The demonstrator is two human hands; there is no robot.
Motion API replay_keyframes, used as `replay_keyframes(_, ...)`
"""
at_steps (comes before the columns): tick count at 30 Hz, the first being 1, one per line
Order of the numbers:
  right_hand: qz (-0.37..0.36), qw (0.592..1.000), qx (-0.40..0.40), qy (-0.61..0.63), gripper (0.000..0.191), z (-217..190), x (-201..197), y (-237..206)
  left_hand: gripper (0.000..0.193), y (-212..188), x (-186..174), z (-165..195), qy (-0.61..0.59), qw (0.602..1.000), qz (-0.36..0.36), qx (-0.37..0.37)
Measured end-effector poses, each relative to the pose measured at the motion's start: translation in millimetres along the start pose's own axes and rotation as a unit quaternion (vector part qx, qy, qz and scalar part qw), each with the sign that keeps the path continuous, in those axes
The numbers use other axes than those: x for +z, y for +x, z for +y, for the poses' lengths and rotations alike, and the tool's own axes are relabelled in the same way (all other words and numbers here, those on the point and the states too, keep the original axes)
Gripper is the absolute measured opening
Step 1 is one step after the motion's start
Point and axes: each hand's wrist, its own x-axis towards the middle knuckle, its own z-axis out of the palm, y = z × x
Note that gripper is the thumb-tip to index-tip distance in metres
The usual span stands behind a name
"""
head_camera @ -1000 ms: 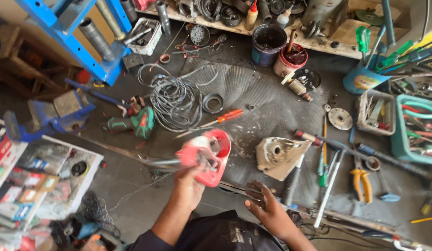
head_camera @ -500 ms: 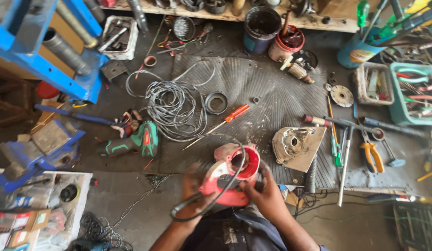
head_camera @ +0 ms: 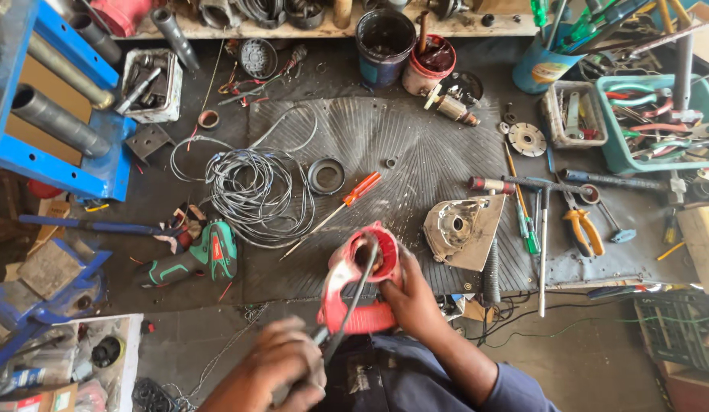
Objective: The person cleans a small motor and a red plastic housing using a blue air blower and a brush. They blow out debris from the motor and housing, then scrub the housing with the brush.
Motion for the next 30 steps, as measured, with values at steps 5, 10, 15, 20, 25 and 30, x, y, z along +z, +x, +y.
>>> replay_keyframes(5,0.043,0.992,-0.019,0.115,0.073,-2.4,2.7,5.3,0.037,-4.6,8.3,-39.6,-0.502,0.811,0.3,-0.016)
replay_keyframes(10,0.132,0.991,0.006,0.011,0.079,-8.0,-6.7,-4.9,0.046,-32.7,-35.4,-98.9,-0.374,0.726,0.549,-0.18)
replay_keyframes(15,0.041,0.992,-0.084,-0.089,0.079,-15.2,-10.8,-12.5,0.077,-48.3,-74.7,-82.9,0.284,0.745,0.337,-0.501)
replay_keyframes(20,0.052,0.974,-0.102,-0.193,0.076,-18.1,6.7,-18.9,0.114,13.2,-90.8,-15.0,-0.099,0.837,0.532,-0.081)
replay_keyframes(25,0.059,0.978,-0.081,-0.183,0.083,-27.0,-4.9,-14.6,0.08,123.1,-65.3,0.0,0.14,0.962,0.234,0.0)
replay_keyframes(30,0.063,0.965,-0.085,-0.238,0.114,-50.0,-41.2,4.3,0.044,202.1,-12.2,-46.9,0.333,0.941,0.051,-0.028)
